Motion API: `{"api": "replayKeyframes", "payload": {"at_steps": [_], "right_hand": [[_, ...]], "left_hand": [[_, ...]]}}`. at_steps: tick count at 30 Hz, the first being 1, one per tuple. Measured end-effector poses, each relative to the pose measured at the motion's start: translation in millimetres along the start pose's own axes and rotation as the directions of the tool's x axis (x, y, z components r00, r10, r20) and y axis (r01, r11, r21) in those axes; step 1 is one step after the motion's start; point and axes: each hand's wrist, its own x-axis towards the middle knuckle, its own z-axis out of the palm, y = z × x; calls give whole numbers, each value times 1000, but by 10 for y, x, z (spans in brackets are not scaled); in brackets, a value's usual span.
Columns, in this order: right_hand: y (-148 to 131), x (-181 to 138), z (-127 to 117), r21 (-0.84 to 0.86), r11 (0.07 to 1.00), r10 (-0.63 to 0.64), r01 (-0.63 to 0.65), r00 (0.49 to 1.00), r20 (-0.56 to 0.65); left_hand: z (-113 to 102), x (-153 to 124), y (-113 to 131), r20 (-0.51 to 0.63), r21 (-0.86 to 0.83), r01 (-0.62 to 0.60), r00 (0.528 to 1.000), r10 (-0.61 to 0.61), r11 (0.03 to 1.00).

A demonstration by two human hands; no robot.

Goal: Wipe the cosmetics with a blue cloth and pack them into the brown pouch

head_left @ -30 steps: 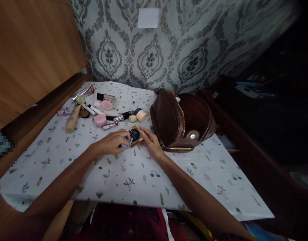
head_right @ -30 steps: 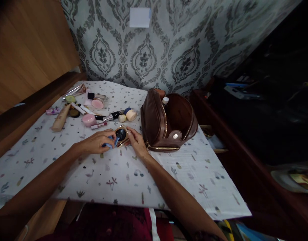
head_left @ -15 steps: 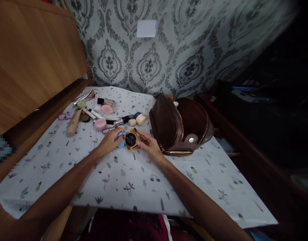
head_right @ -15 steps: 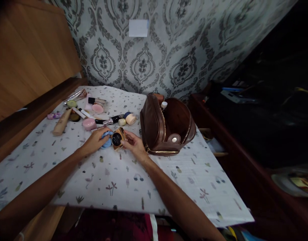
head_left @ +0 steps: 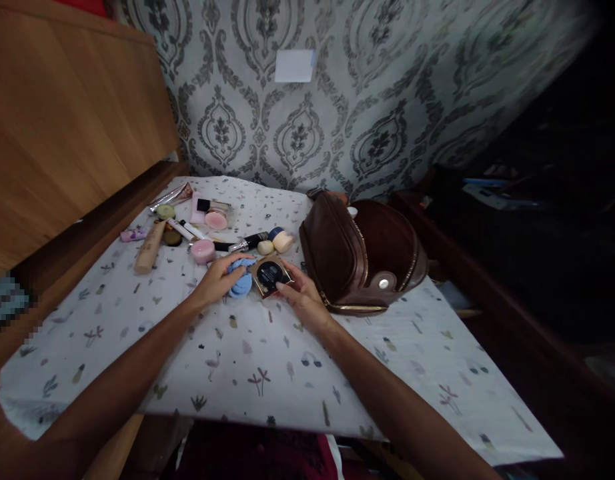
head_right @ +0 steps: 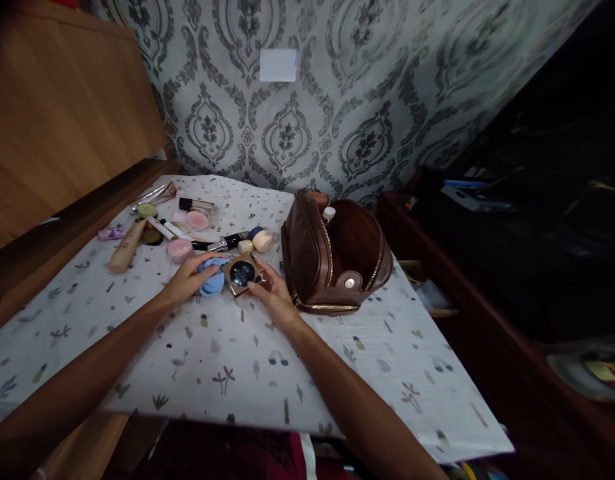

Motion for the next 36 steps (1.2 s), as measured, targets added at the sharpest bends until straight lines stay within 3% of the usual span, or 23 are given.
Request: {"api": "replayKeyframes", "payload": {"at_steps": [8, 16, 22, 25, 31, 36], "right_hand": [[-30, -1, 37, 154, 987, 51, -41, 997, -63], [-92, -35, 89, 43, 994, 102, -103, 994, 32], [-74, -7, 83, 107, 993, 54, -42, 992, -116], [-39, 6, 60, 113, 993, 32, -16, 989, -144], [25, 24, 40, 16, 1000, -10, 11, 997, -70], [20, 12, 16, -239, 965, -128, 107, 989, -71]], "left_hand": [[128, 19, -68, -45, -106, -37, 998, 32, 994], [164, -14, -31, -125, -71, -77, 990, 68, 995], [215, -48, -36, 7, -76, -102, 995, 103, 992], [271, -65, -52, -19, 9, -165, 986, 165, 986], [253, -57, -51, -148, 33, -191, 970, 194, 981], [199, -48, -9, -200, -2, -194, 961, 189, 981]]}}
